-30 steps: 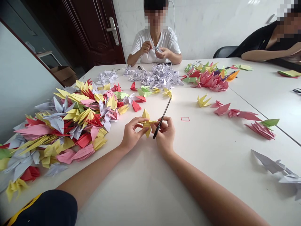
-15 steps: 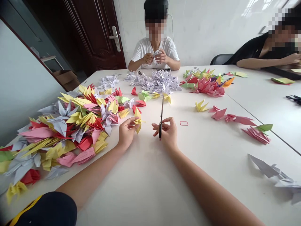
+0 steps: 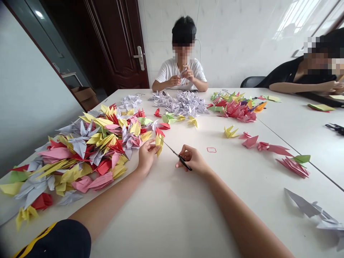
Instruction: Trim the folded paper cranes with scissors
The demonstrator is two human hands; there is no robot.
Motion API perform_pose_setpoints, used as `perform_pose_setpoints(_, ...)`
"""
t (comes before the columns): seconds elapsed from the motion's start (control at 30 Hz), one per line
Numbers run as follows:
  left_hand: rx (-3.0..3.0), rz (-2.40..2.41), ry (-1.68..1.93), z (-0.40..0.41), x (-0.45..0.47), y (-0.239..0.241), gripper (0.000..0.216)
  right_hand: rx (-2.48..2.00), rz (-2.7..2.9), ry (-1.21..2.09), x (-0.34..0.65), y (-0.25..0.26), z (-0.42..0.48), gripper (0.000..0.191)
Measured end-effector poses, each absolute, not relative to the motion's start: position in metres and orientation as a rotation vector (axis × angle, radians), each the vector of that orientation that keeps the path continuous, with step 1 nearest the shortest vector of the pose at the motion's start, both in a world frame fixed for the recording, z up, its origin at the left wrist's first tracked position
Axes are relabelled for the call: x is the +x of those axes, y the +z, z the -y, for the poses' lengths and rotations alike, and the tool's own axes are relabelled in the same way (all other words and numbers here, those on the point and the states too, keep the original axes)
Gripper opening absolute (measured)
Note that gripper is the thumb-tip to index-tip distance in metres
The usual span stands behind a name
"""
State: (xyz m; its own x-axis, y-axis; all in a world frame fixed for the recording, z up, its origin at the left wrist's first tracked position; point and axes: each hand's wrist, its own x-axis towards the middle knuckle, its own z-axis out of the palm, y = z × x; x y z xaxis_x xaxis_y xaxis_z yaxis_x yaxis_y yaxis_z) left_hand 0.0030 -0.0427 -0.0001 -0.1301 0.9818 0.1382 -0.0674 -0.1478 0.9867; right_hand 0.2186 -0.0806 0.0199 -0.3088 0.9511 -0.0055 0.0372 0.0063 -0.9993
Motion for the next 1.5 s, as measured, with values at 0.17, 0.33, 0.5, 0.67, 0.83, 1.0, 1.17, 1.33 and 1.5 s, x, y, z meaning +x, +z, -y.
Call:
perform_pose_setpoints(0.17, 1.308, -1.25, 1.474, 0.039, 0.0, -0.002, 0.019, -1.132, 1.559, 1.377, 0.231, 0.017, 0.076, 0.046)
perform_pose_setpoints(0.33, 1.301, -1.309, 1.45, 0.043, 0.004, 0.004, 0.016, -1.244, 1.598, 1.327, 0.224, 0.016, 0.076, 0.049)
perform_pose_setpoints(0.5, 1.244, -1.299, 1.462, 0.043, 0.005, 0.007, 0.021, -1.417, 1.558, 1.262, 0.214, 0.024, 0.08, 0.055)
perform_pose_setpoints(0.67, 1.259, -1.223, 1.512, 0.045, 0.006, 0.006, 0.03, -1.44, 1.565, 1.226, 0.211, 0.023, 0.083, 0.055)
perform_pose_setpoints(0.83, 1.306, -1.074, 1.576, 0.05, 0.007, 0.008, 0.032, -1.409, 1.584, 1.178, 0.211, 0.016, 0.082, 0.055)
perform_pose_setpoints(1.0, 1.333, -1.058, 1.561, 0.053, 0.007, 0.011, 0.03, -1.421, 1.631, 1.081, 0.21, 0.014, 0.083, 0.053)
perform_pose_setpoints(1.17, 1.316, -1.051, 1.582, 0.055, 0.007, 0.013, 0.027, -1.426, 1.703, 0.928, 0.207, 0.014, 0.084, 0.053)
perform_pose_setpoints(1.33, 1.3, -1.033, 1.597, 0.055, 0.008, 0.013, 0.026, -1.491, 1.654, 0.964, 0.206, 0.012, 0.084, 0.052)
perform_pose_setpoints(1.5, 1.298, -1.034, 1.594, 0.055, 0.008, 0.012, 0.027, -1.466, 1.633, 1.008, 0.207, 0.012, 0.084, 0.053)
